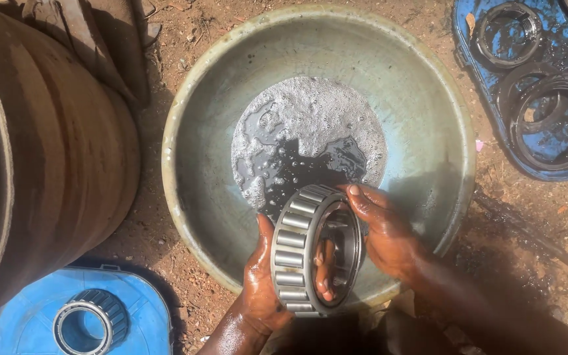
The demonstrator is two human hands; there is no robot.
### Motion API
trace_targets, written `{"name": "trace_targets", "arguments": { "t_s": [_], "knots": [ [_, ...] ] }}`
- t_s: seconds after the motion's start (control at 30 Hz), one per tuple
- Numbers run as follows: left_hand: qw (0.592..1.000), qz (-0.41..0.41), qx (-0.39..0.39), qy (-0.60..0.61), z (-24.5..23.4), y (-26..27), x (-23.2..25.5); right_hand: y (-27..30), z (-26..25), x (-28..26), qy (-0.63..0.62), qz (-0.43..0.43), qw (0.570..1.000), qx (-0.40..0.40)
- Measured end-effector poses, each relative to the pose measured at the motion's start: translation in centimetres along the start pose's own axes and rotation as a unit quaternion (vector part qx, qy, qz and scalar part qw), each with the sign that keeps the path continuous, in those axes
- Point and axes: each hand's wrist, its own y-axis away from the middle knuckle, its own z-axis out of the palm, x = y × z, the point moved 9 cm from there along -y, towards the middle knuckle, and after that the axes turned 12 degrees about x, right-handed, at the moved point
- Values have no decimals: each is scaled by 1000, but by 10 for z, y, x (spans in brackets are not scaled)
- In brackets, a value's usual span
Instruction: Cleaning a large automotive bearing in a basin of solvent using a scrubbing pad.
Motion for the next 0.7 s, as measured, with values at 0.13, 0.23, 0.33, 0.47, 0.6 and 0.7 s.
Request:
{"name": "trace_targets", "arguments": {
  "t_s": [0.13,0.23,0.33,0.47,0.6,0.7],
  "knots": [
    [997,-16,-75,26,22,8,1,23,38,-64,278,-355,883,-130],
    [997,-53,-47,33,12,6,-10,77,86,-102,363,-566,711,-208],
    [998,-69,-5,3,11,5,-20,114,114,-86,409,-728,489,-253],
    [991,-70,109,-30,5,3,-12,137,133,-79,437,-726,397,-353],
    [996,-15,29,-83,-12,-5,-13,58,112,-92,371,-627,626,-277],
    [993,33,-24,-111,7,-3,3,-31,50,-55,309,-326,886,-116]
  ]
}}
